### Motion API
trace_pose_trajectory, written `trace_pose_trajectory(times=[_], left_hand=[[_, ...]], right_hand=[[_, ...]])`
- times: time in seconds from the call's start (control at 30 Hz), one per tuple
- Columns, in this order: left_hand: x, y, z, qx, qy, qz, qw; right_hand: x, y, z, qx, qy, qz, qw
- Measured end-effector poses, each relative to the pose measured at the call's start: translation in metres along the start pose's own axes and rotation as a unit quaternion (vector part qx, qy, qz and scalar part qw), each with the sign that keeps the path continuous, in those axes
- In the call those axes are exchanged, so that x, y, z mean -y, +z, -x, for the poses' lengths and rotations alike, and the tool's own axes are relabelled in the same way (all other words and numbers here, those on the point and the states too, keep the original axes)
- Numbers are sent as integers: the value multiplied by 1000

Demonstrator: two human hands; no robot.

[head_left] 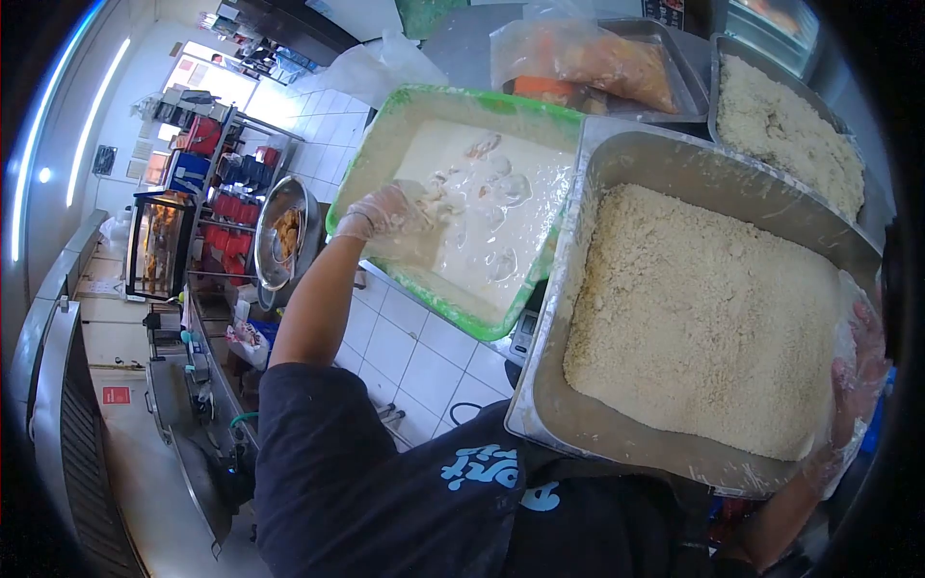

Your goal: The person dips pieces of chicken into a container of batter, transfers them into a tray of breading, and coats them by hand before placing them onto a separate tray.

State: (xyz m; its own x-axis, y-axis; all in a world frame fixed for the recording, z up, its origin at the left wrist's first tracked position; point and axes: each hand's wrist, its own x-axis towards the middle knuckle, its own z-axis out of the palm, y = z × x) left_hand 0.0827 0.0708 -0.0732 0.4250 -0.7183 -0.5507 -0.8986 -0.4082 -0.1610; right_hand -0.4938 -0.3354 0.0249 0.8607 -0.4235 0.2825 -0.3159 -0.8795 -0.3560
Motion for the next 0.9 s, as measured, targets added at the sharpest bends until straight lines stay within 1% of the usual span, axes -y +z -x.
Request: trace_pose_trajectory(times=[0.03, 0.1, 0.13, 0.17, 0.23, 0.33, 0.4, 0.43, 0.47, 0.53, 0.57, 0.6, 0.63, 0.67, 0.7, 0.8, 0.83, 0.9], left_hand=[[-4, -17, 4, 20, -50, 3, 999], [-5, -37, 14, -16, 42, -108, 993], [-5, -44, 19, -34, 88, -163, 982], [-6, -47, 23, -70, 79, -87, 991], [-14, -57, 34, -138, 62, 65, 986], [-49, -83, 39, -73, 73, 132, 986], [-60, -83, 39, -85, 146, 197, 966], [-63, -82, 38, -90, 182, 230, 952], [-62, -81, 36, -72, 167, 270, 946], [-52, -83, 28, -37, 137, 346, 927], [-45, -85, 23, 3, 56, 233, 971], [-37, -88, 16, 42, -26, 113, 992], [-34, -93, 15, 80, -108, -10, 991], [-30, -95, 24, -8, -191, -6, 981], [-30, -101, 34, -95, -272, -2, 958], [-22, -106, 39, -238, -343, 55, 907], [-18, -101, 42, -263, -263, 81, 925], [-27, -88, 28, -152, -136, 125, 971]], right_hand=[[-3, 8, 2, -34, 46, -29, 998], [-1, 13, 2, -72, 92, -54, 992], [5, 14, 2, -77, 92, -50, 991], [10, 13, 0, -83, 84, -43, 992], [18, 12, -6, -92, 64, -25, 993], [13, 5, -9, -71, -1, 35, 997], [16, 5, -9, -67, 22, 6, 997], [30, 9, -11, -77, 72, -48, 993], [38, 11, -12, -86, 122, -101, 984], [38, 11, -12, -79, 131, -95, 984], [38, 11, -11, -77, 136, -93, 983], [38, 11, -11, -83, 139, -97, 982], [38, 12, -10, -88, 142, -103, 981], [38, 13, -12, -94, 143, -109, 979], [42, 14, -13, -96, 148, -110, 978], [49, 13, -16, -95, 157, -119, 976], [45, 13, -15, -89, 156, -125, 976], [39, 14, -13, -79, 144, -127, 978]])
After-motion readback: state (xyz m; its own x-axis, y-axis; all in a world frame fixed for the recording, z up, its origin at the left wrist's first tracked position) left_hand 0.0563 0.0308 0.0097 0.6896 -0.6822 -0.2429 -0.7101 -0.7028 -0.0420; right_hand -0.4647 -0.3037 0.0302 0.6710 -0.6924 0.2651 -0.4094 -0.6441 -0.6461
